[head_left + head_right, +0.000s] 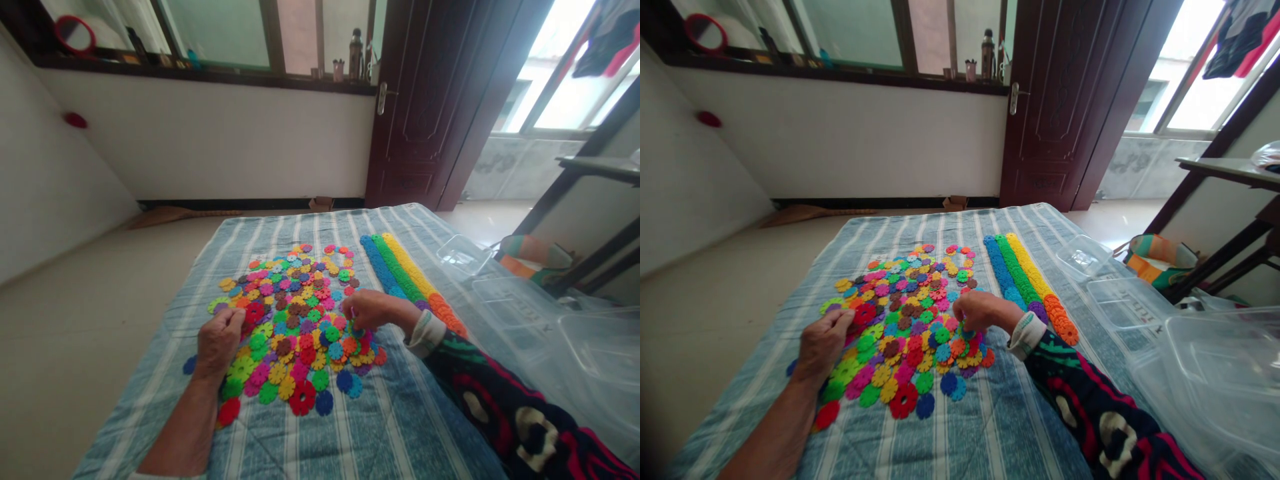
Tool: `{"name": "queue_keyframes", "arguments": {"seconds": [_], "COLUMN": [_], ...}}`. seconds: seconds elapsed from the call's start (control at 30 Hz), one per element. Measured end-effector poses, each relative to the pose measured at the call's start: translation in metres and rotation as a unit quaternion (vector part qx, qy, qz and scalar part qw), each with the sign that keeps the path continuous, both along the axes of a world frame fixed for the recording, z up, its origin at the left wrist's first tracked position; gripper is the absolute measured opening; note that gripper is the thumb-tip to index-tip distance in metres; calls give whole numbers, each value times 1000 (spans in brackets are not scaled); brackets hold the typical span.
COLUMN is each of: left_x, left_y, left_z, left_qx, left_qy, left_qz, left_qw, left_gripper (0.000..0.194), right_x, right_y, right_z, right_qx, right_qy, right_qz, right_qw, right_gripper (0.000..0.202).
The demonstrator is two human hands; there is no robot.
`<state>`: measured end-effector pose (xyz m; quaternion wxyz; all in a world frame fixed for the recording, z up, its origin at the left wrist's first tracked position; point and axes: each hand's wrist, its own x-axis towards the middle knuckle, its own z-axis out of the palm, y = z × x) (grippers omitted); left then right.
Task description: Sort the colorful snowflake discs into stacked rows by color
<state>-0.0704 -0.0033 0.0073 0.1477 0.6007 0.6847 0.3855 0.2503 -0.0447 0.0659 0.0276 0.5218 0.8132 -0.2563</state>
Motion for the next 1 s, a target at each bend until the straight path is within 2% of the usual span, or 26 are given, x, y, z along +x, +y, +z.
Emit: {"name": "queue_keyframes", "arguments": {"seconds": [0.2,0.4,0.53,0.73,0.87,1.0], "left_x": [1,2,3,5,8,8], "left_y": [1,-3,-3,-2,-3,-4], "left_z": [-1,3,5,11,18,20], "left_qx": [0,5,-3,-51,-69,-76], "left_qy": [-10,-5,-11,-15,-3,-3], "left_qz": [-2,-11,-8,5,13,21], "left_qw": [1000,1000,1000,999,998,997], "left_gripper": [25,23,22,19,18,14], "right_x": [12,16,33,84,108,115], "right_y": [2,0,-8,-35,-52,-60], "right_z": [4,4,12,17,6,-6], "right_qx": [-54,-22,4,0,-48,-63], "right_qy": [119,222,269,265,233,215], "right_qz": [-34,-91,-129,-195,-217,-232], "right_qw": [991,971,955,944,947,947], "right_gripper": [12,11,8,3,5,6]}}
